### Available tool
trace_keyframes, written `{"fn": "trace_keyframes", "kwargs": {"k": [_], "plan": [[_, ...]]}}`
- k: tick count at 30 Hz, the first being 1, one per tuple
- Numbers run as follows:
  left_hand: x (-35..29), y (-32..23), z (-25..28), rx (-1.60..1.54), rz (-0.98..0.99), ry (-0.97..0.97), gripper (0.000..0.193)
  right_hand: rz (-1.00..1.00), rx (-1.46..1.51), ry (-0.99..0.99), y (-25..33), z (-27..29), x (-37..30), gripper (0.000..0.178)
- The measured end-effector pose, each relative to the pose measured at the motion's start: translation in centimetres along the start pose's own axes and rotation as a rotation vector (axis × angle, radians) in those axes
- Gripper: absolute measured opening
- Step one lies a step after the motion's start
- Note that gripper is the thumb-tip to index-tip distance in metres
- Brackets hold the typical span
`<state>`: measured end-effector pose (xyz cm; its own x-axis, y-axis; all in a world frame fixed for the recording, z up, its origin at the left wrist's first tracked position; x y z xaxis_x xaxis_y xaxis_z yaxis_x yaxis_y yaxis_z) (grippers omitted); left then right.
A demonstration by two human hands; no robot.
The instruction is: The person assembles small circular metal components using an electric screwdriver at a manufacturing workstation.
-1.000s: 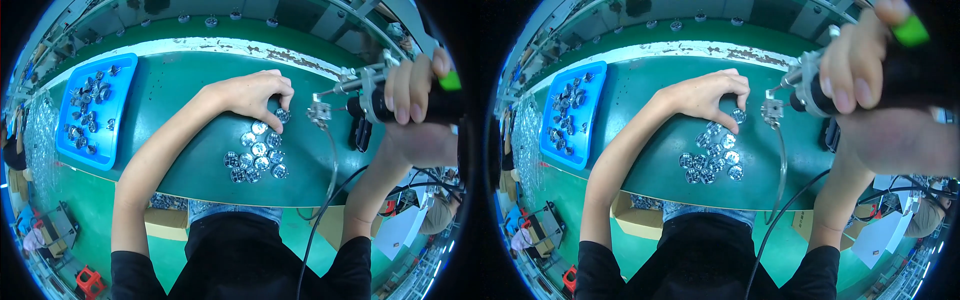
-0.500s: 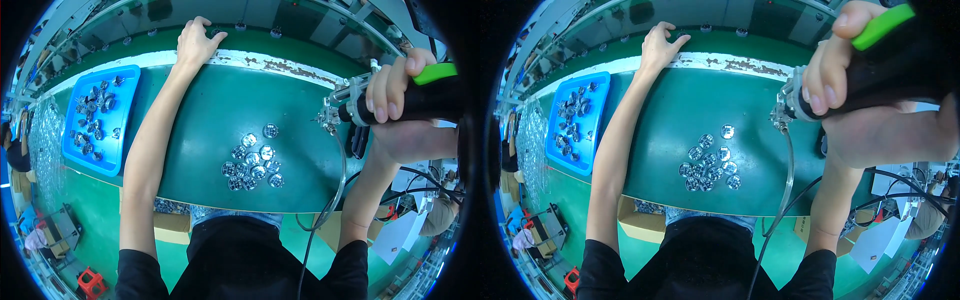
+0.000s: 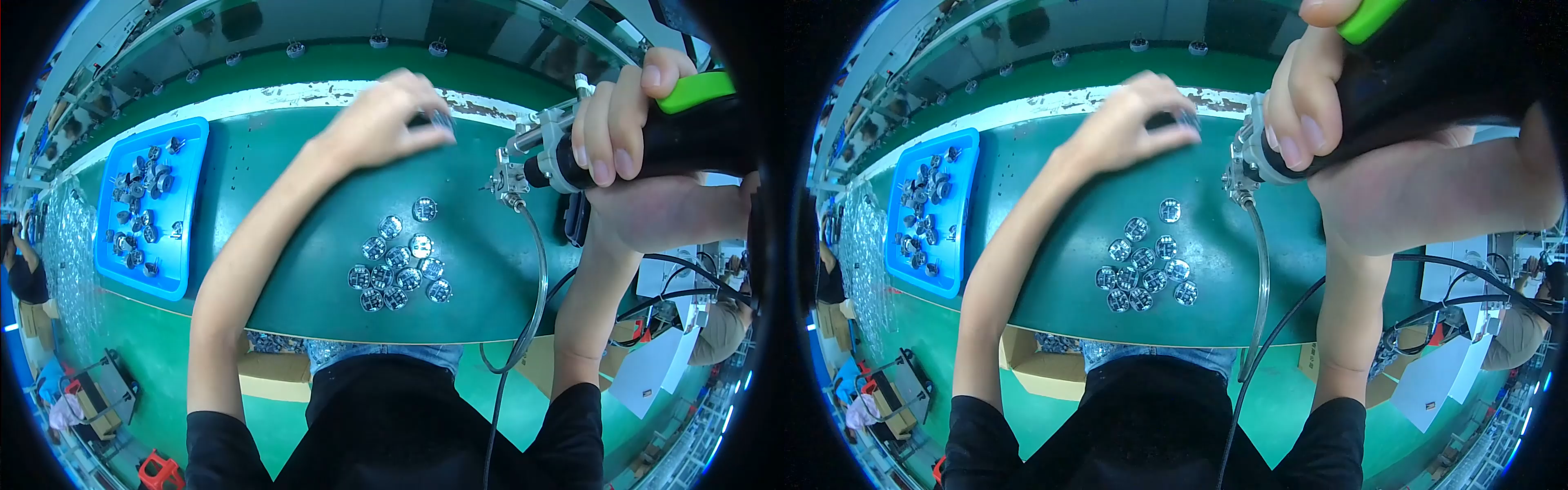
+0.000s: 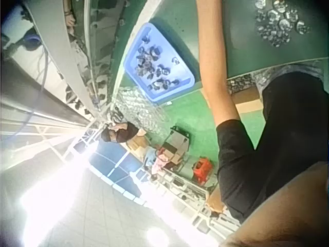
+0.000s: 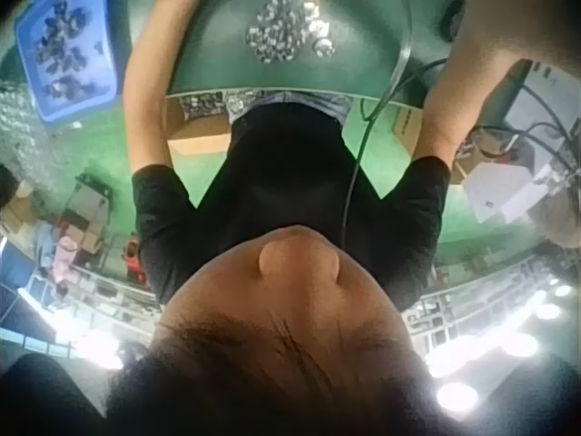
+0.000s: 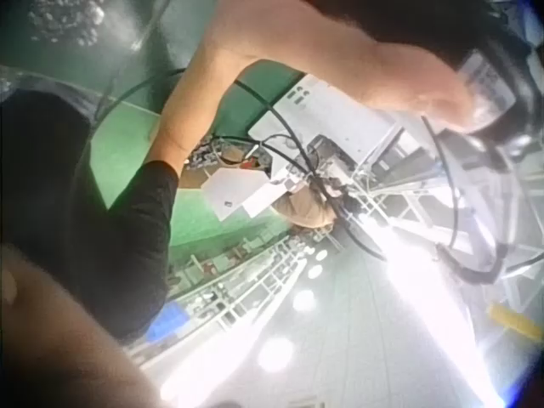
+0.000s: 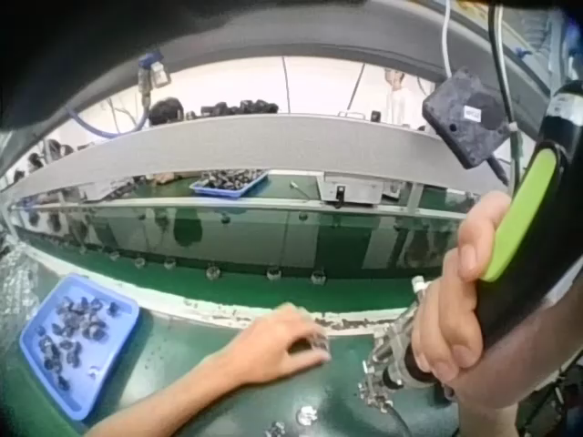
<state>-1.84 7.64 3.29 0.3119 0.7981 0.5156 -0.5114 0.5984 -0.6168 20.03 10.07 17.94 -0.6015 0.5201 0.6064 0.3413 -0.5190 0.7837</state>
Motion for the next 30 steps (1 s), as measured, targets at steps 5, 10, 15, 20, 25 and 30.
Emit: {"fn": "trace_keyframes", "kwargs": {"k": [5,10,15,20,25,30], "plan": [[-1.0,-2.5,-4.3,-0.295,0.069,0.3,0.031,-0.002,0.002,0.013,-0.4,-1.8,0.6,0.109],[-1.4,-2.4,-4.6,-0.333,0.068,0.358,0.034,-0.015,0.001,0.021,-0.9,-5.0,1.5,0.108],[-1.7,-1.9,-4.9,-0.325,0.096,0.385,0.033,-0.016,0.008,0.04,-1.2,-4.8,1.6,0.107],[-1.6,-1.7,-5.1,-0.321,0.071,0.383,0.033,-0.015,0.012,0.052,-1.3,-5.4,1.8,0.106],[-1.7,-1.8,-4.9,-0.319,0.072,0.374,0.033,-0.006,0.017,0.064,-1.4,-5.9,1.9,0.105],[-1.6,-1.9,-4.9,-0.32,0.071,0.373,0.033,0.003,0.018,0.073,-1.1,-6.0,1.6,0.104]]}}
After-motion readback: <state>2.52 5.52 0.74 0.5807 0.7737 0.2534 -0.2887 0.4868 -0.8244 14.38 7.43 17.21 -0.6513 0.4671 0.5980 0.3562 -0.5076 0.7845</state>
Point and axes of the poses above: each hand's wrist, its own x-axis towards the middle knuckle, its own z-axis out of the back of the hand, y = z × x, the point moved 5 cm from there along x, towards the middle knuckle, and after that the axes turned 14 degrees about -x, right-handed, at the moved point
